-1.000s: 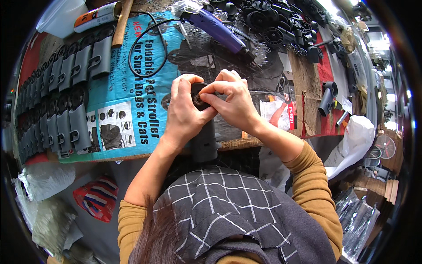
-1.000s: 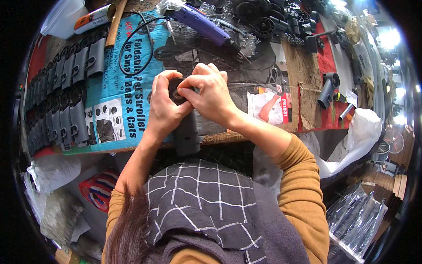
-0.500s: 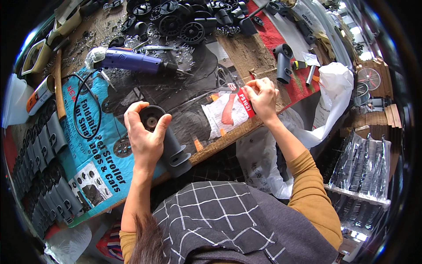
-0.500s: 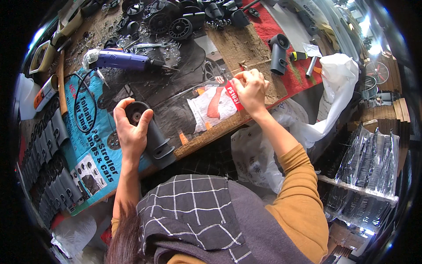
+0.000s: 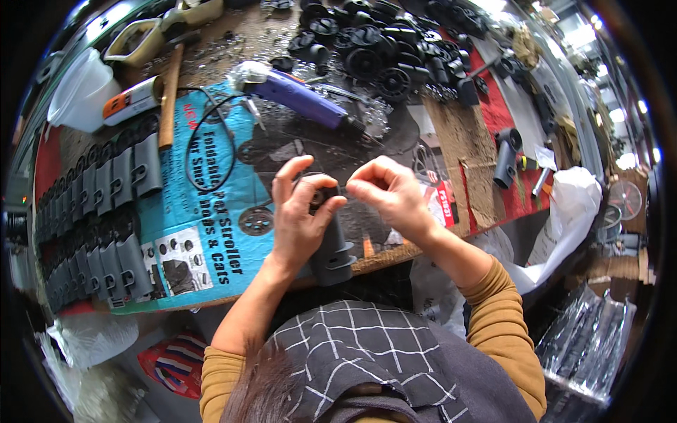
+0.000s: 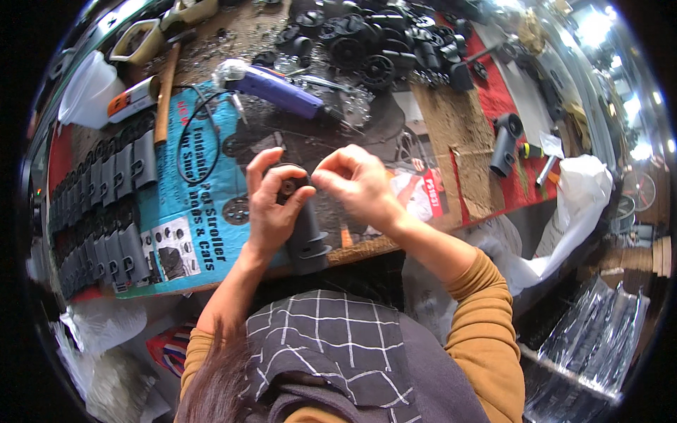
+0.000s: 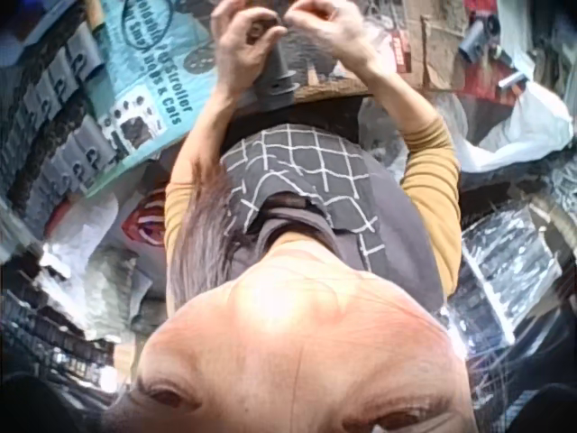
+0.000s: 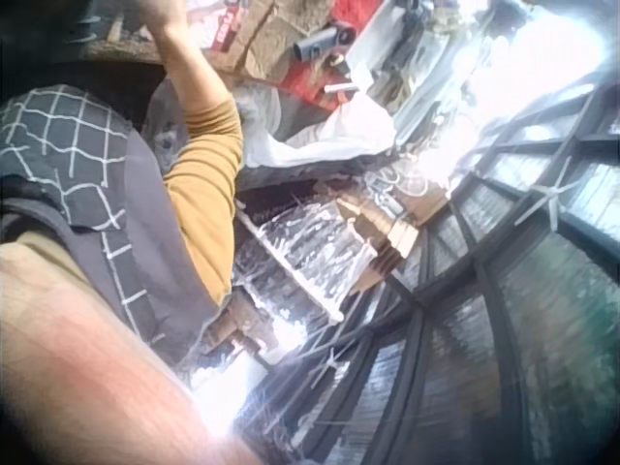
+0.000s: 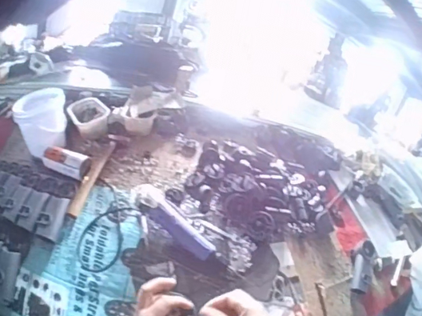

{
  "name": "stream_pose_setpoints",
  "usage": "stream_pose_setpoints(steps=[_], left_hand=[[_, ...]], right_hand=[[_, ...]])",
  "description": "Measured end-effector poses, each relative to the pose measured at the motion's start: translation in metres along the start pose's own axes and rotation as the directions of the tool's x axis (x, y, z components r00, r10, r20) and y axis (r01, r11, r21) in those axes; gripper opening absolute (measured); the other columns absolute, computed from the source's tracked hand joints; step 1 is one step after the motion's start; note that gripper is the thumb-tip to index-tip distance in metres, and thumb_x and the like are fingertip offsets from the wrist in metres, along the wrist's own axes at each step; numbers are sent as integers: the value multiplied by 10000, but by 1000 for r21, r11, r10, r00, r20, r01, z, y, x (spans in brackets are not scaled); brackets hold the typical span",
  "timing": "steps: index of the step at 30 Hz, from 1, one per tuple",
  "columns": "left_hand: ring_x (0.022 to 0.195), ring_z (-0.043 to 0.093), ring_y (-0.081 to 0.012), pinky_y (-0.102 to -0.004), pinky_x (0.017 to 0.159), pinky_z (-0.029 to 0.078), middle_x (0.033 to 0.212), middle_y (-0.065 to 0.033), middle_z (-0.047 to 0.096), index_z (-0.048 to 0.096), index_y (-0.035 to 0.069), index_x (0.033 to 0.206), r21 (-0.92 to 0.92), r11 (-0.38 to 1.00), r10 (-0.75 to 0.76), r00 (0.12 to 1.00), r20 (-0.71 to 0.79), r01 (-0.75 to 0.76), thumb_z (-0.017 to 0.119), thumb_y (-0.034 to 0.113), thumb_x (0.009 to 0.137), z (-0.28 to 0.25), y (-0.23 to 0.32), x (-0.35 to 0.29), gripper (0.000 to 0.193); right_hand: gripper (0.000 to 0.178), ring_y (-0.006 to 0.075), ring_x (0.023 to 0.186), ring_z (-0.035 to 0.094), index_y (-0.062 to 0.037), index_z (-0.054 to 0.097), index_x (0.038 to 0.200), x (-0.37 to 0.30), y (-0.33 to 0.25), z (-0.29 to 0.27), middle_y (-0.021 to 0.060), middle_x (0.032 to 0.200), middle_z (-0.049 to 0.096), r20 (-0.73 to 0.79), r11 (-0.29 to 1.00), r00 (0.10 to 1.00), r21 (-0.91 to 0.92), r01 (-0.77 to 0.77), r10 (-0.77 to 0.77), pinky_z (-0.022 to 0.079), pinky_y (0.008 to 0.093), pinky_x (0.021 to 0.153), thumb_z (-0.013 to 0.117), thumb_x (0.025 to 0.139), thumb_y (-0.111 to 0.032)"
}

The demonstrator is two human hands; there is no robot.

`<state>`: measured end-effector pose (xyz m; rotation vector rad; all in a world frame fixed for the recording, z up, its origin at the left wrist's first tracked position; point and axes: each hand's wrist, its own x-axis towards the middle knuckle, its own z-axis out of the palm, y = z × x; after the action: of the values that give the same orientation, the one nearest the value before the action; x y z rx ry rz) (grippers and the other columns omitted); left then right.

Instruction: The person assembles small black mechanical parts on a cluttered workbench. They repeatedly pick up components, fit them together, and use a heat gun to apply heat to the assembly. The person handles multiple similar parts and tools throughout the process.

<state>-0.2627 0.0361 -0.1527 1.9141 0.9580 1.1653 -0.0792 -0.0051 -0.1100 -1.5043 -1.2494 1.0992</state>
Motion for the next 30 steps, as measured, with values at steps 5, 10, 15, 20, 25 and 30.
stream_pose_setpoints(steps=[5, 10, 15, 20, 25, 30], left_hand=[[1173, 496, -307, -376, 940, 439, 1261, -148, 496, 684, 57, 905, -55, 998, -23, 999, -25, 21, 761, 82, 777, 0, -4, -4, 151], [1166, 495, -304, -369, 932, 441, 1235, -154, 497, 670, 60, 874, -88, 995, -52, 999, -4, 52, 760, 74, 773, 1, -4, -3, 136], [1151, 467, -331, -416, 982, 379, 1217, -133, 528, 671, 83, 867, -45, 999, -29, 999, -36, 27, 763, 136, 772, -2, -2, -2, 143], [1131, 481, -333, -416, 976, 383, 1204, -121, 536, 671, 89, 874, -37, 999, -10, 999, -45, 8, 762, 137, 768, -2, -4, -2, 148], [1093, 493, -310, -405, 949, 389, 1192, -118, 540, 675, 93, 865, -56, 998, -21, 999, -49, 18, 770, 137, 765, 2, -6, -2, 145], [1087, 487, -298, -409, 945, 397, 1185, -109, 535, 681, 98, 876, -75, 997, -22, 998, -62, 17, 772, 140, 769, 3, -7, -3, 147]], right_hand=[[179, 115, 709, 567, -17, 642, 864, 23, -18, 29, 44, 798, 572, 21, 995, 999, -93, 28, -27, 483, 281, 647, 745, 813, -155], [557, 366, 988, 557, -45, 532, 1201, 118, -4, 28, 189, 1082, 548, 51, 510, 882, -799, 318, -469, 441, 416, 922, 789, 732, -202], [670, 392, 1095, 554, -68, 485, 1293, 160, -4, 40, 193, 1183, 523, 44, 575, 980, -804, 151, -194, 448, 441, 958, 787, 708, -190], [700, 122, 775, 551, -84, 377, 1311, 118, -41, 15, 46, 977, 539, -11, 962, 990, -236, 135, -141, 481, 262, 710, 742, 717, -24], [598, 142, 807, 601, -116, 341, 1211, 75, -39, 5, 55, 960, 552, -254, 927, 930, 199, 318, -265, 528, 298, 728, 712, 760, 12], [543, 166, 678, 617, -75, 366, 1179, 76, -43, 4, 79, 858, 583, -368, 852, 864, 266, 451, -343, 544, 318, 647, 746, 790, -74]])
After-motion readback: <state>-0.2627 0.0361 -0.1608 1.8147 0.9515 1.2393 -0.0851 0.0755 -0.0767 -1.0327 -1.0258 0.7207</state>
